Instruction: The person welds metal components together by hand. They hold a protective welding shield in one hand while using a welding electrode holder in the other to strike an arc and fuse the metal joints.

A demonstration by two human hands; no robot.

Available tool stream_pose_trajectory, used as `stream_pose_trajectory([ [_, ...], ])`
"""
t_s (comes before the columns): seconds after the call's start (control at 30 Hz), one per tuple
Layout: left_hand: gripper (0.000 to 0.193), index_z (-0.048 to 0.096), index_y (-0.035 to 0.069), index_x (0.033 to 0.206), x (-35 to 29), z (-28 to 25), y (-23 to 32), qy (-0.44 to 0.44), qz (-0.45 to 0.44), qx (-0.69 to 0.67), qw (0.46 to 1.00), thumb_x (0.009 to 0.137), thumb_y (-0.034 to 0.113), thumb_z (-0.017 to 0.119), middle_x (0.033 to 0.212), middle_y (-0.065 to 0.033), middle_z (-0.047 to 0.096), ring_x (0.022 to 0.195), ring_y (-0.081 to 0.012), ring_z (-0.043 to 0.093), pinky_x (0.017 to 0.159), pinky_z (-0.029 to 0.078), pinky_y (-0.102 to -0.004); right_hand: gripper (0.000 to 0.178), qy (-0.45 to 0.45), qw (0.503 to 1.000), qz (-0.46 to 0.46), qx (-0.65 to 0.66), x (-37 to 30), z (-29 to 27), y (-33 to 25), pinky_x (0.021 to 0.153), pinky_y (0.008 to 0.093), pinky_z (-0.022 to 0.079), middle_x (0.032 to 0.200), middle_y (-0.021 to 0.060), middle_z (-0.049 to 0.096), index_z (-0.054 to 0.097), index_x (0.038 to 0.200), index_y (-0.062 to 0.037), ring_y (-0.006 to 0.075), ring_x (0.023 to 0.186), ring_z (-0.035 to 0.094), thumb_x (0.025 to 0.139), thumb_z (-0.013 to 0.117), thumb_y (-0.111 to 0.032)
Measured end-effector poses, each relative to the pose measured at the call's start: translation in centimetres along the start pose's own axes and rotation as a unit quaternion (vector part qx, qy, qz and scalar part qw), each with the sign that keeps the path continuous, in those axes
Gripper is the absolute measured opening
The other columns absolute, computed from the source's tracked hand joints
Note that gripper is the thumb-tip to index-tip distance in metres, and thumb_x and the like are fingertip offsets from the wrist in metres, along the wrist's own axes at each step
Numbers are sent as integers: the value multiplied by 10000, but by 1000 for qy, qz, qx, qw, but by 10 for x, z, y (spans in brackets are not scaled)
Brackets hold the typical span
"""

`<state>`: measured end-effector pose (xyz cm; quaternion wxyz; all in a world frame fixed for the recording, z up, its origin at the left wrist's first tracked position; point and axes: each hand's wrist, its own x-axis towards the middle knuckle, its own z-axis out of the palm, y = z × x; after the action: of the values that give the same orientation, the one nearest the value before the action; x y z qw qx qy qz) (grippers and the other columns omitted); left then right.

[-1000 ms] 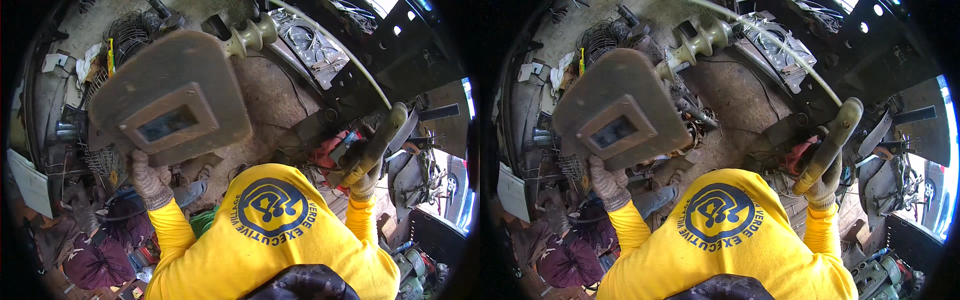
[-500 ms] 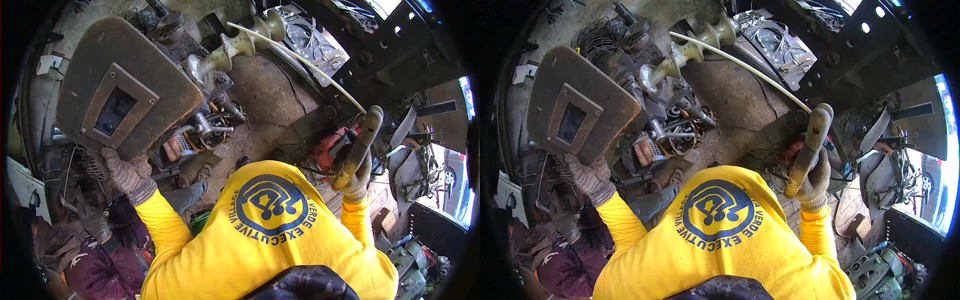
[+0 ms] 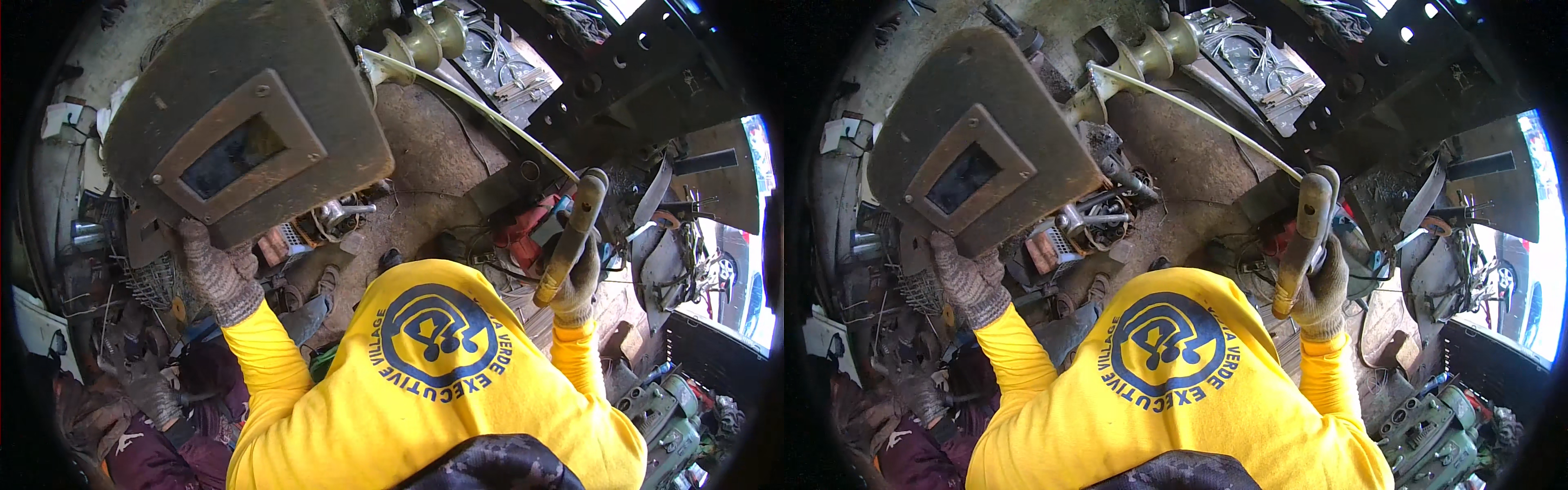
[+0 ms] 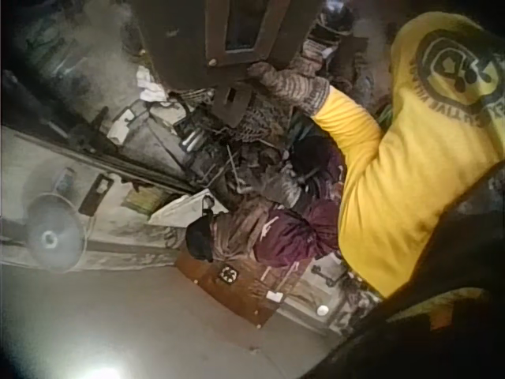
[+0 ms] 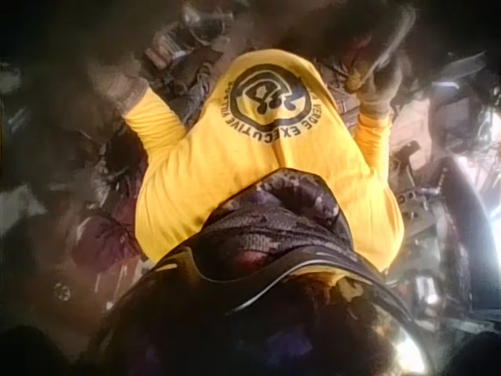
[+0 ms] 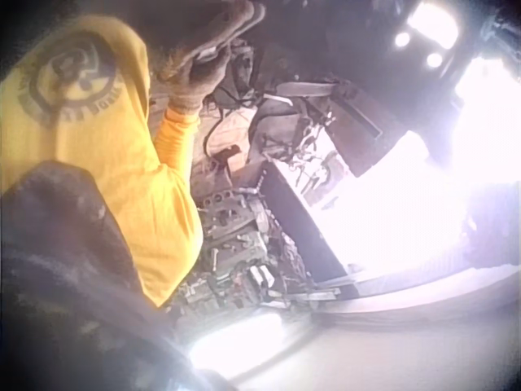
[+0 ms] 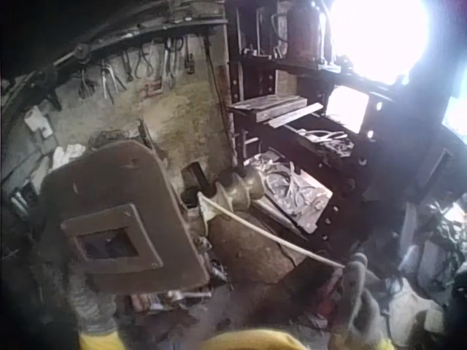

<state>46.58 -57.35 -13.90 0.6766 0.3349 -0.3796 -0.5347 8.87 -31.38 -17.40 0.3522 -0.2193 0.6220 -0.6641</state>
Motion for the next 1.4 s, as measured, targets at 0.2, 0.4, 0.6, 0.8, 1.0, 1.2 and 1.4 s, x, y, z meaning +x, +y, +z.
stream_pose_trajectory([
  [0.2,624,446,71,1420,10,-4,7,-9,-8,-57,998,892,245,730,1328,-145,573,1128,-299,623,890,588,-465,439,-18,996,-43,-82,3,-2,7,950,314,524,1200,92,646,536,1273,-19,164,1044,639,863,690,6],
  [0.4,618,472,71,1401,7,6,10,21,-13,-52,998,878,251,746,1317,-141,578,1119,-302,625,882,593,-472,515,7,993,-38,-112,4,3,4,940,317,504,1162,83,667,552,1251,-15,166,1041,639,796,789,-72],
  [0.6,717,429,25,1443,4,12,1,21,16,40,999,845,222,771,1344,-135,554,1150,-287,593,926,557,-423,512,17,991,-32,-126,6,5,1,927,304,489,1125,79,672,561,1234,-18,136,1013,619,794,802,-120],
  [0.8,696,415,76,1458,8,22,-8,-19,44,82,995,876,263,748,1357,-156,551,1156,-322,610,877,595,-483,521,17,995,-12,-102,8,-4,6,908,292,486,1068,59,668,557,1233,-24,126,977,614,798,808,-163],
  [1.0,670,421,35,1437,-3,55,0,-66,24,36,997,864,178,739,1374,-177,512,1164,-320,589,907,568,-436,749,-125,990,-47,37,15,-11,9,591,276,491,858,47,597,382,1392,46,121,719,597,849,767,-295],
  [1.2,632,503,10,1391,-7,54,-10,3,38,80,996,828,120,768,1320,-121,585,1166,-238,581,1022,484,-388,656,4,987,-86,-138,7,1,-5,719,237,495,1003,28,645,509,1345,0,117,854,627,847,759,-346],
  [1.4,510,497,15,1379,17,25,15,-35,-24,-111,993,933,202,661,1320,-171,591,1137,-297,630,985,545,-459,563,-6,985,40,170,15,-10,3,783,271,522,1048,40,644,534,1295,-6,130,916,630,871,743,-313],
])
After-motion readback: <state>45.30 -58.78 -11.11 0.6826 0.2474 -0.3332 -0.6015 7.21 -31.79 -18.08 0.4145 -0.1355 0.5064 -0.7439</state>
